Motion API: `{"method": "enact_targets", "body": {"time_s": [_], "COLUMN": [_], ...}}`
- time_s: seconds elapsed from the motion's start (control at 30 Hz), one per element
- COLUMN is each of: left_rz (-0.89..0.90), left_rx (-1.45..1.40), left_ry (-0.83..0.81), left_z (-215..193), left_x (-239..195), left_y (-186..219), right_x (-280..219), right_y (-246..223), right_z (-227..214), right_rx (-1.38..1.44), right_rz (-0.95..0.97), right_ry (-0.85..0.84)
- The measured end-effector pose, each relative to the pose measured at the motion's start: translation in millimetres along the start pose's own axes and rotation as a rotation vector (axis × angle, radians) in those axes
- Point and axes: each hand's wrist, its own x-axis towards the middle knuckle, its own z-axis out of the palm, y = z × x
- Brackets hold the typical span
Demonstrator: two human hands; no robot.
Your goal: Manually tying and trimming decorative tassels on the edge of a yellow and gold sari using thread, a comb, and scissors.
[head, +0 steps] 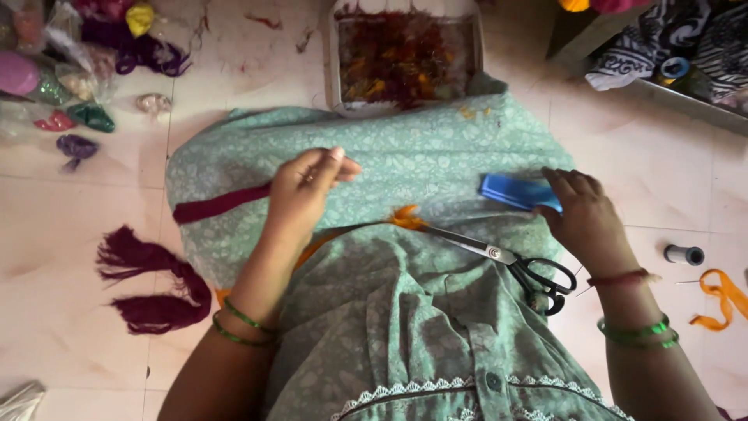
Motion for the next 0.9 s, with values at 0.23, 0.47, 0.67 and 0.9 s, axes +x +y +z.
{"method": "enact_targets", "body": {"time_s": [0.23,0.47,0.67,0.9], "left_rz": [-0.012,0.026,0.049,0.399], "left_rx": [0.018,-0.035,0.485,0.793], "left_ry": [-0.052,-0.083,-0.342,-0.507], "left_z": [4,15,43,79], "left_x": [1,-9,-36,-9], "left_y": [10,-13,-16,-63], "right_x": [11,55,87,18], "right_y": [21,23,124,73], "right_z": [18,74,45,38], "right_rx": [0.092,-0.431,-0.294,0.266], "right_rz": [0.063,-0.228,0.075,0.288], "right_ry": [-0.177,-0.012,0.413,0.160]}}
